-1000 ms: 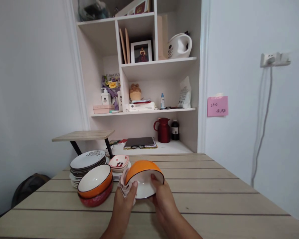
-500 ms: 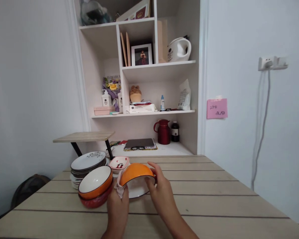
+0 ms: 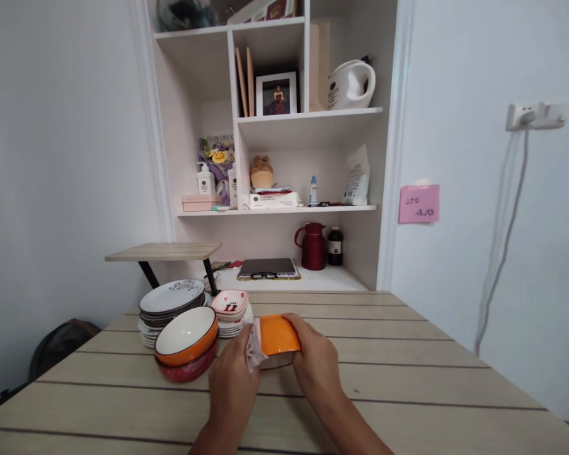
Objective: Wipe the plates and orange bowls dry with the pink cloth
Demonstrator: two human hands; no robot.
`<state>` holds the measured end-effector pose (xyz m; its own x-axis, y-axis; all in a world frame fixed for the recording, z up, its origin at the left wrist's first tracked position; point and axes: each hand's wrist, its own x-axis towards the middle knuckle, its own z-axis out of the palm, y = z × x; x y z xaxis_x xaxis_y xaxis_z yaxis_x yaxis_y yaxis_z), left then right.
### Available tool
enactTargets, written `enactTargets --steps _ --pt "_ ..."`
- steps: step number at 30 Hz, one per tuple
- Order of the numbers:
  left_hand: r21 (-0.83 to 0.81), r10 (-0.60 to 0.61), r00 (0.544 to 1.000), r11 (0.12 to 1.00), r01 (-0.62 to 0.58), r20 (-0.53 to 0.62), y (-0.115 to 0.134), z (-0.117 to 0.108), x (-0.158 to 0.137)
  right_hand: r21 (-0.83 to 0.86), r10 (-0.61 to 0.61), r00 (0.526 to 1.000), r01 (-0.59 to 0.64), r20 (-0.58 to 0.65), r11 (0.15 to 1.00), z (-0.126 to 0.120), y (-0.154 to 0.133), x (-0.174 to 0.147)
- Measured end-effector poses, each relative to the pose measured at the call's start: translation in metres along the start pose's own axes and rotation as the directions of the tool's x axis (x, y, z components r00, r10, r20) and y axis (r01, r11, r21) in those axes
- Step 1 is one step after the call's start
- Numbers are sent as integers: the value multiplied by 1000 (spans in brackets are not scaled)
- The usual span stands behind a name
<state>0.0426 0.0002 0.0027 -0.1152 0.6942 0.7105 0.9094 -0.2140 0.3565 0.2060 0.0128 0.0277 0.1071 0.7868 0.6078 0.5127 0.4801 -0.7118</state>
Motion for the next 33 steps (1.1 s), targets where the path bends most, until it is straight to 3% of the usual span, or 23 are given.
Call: enactTargets --steps 12,16,18,22,25,27,29,33 --pt "-341 -168 986 928 151 -20 -1 4 -5 229 30 999 -24 -24 973 2 -3 -4" --pt "-550 -354 934 772 318 43 -2 7 -3 386 81 996 -64 -26 920 5 -8 -7" --pt "-662 -417 908 670 336 39 -3 9 -1 474 133 991 -109 -17 874 9 -13 -9" --pt "-830 -418 904 469 301 92 2 9 5 644 284 955 -273 88 715 18 -23 -16" --pt "-870 -424 896 385 309 130 7 7 8 704 339 925 -355 171 615 21 -27 -18" --pt "-870 -451 884 379 316 125 8 6 8 701 329 923 -370 201 610 21 -28 -16" --pt "-848 -474 874 415 328 105 6 8 7 658 302 930 -362 209 660 20 -26 -13" --pt "-704 -467 882 605 373 67 -4 11 3 506 275 948 -318 160 802 16 -16 -6"
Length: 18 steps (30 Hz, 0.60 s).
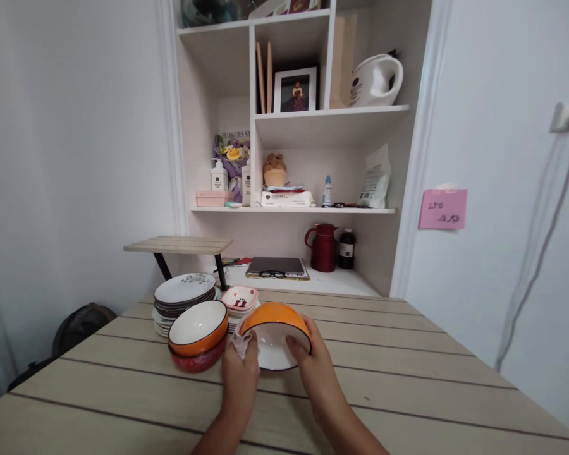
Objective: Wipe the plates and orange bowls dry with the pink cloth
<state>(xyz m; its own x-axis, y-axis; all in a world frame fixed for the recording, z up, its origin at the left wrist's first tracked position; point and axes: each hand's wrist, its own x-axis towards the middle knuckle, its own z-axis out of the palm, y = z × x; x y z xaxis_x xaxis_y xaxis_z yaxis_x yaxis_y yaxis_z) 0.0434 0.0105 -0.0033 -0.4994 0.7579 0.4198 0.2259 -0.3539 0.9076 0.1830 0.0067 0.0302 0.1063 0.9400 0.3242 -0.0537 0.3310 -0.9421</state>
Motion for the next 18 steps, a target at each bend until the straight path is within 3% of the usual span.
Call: enactTargets --steps 5,9,15,18 --pt "387 164 986 909 -156 12 0 -5 -3 -199 -162 987 160 11 967 -7 4 6" --pt "517 215 976 831 -203 36 2 -6 -5 -350 -308 951 301 36 887 -7 3 4" --pt "637 408 886 627 -448 221 0 -7 -5 -517 -295 953 286 67 807 -14 6 4" --pt "603 439 865 631 -488 241 0 -6 -6 -532 -279 959 258 41 807 -20 7 6"
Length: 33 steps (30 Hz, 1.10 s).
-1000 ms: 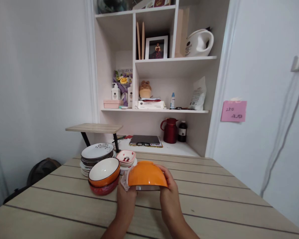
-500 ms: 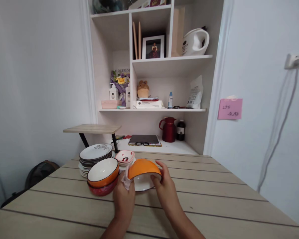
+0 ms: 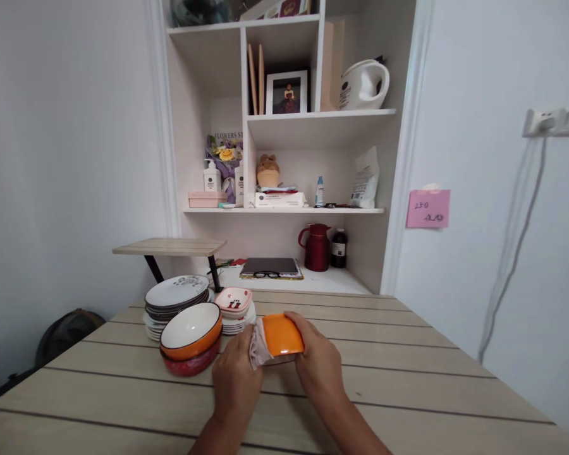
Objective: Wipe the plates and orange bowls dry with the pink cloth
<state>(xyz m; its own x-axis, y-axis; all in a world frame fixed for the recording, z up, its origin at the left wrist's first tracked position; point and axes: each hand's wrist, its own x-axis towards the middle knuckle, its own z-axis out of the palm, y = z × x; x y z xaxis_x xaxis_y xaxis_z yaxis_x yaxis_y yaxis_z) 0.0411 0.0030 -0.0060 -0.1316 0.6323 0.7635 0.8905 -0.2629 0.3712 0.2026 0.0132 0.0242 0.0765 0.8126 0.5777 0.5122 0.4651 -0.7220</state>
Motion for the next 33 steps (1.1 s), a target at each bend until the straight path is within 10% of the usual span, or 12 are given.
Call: enactTargets --steps 6,11,19,26,33 --pt "-393 -179 984 906 155 -24 2 4 -3 253 32 999 -22 -37 967 -4 -8 2" --pt "-749 -409 900 548 372 147 5 6 2 462 116 993 -93 -22 882 -2 -19 -4" --pt "-841 -421 844 274 467 332 18 6 1 744 294 940 -322 175 586 11 -34 -12" --pt "-807 -529 820 374 458 220 9 8 4 586 206 954 -297 219 754 8 -27 -2" --pt "-305 -468 878 826 474 98 -6 6 7 174 34 996 -48 83 984 4 -6 4"
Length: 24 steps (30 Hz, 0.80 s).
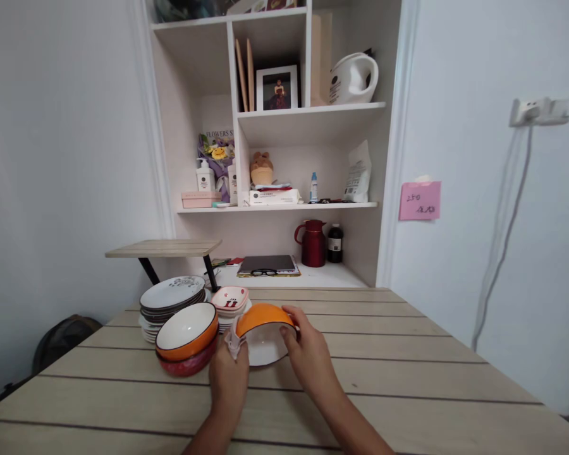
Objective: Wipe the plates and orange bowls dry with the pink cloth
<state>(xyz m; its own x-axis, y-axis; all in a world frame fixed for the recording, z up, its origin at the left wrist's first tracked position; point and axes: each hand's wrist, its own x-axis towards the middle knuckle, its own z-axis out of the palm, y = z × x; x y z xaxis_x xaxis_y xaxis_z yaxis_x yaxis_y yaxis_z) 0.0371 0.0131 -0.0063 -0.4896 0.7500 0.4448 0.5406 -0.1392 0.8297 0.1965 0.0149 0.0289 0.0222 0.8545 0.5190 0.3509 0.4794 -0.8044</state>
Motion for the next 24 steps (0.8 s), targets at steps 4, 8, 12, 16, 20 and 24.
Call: enactTargets --steps 4,8,12,16,20,24 --pt "162 141 990 976 -143 21 1 -1 -6 -196 -89 996 81 -29 977 -4 -3 -1" --pt "246 341 938 906 -344 55 0 -1 -9 -318 -157 986 134 -48 939 -6 -4 -3" --pt "283 407 901 856 -433 150 2 -2 -9 -396 -140 990 127 -4 909 -9 4 -4" --pt "235 348 927 898 -373 141 6 -4 -10 -346 -142 990 128 -15 930 -8 11 -4" --pt "134 307 949 940 -315 78 7 -5 -11 -220 -169 985 157 -39 963 -6 12 -4" --pt "37 317 948 947 -318 37 6 -6 -10 -111 -168 983 159 -74 981 -5 8 -6"
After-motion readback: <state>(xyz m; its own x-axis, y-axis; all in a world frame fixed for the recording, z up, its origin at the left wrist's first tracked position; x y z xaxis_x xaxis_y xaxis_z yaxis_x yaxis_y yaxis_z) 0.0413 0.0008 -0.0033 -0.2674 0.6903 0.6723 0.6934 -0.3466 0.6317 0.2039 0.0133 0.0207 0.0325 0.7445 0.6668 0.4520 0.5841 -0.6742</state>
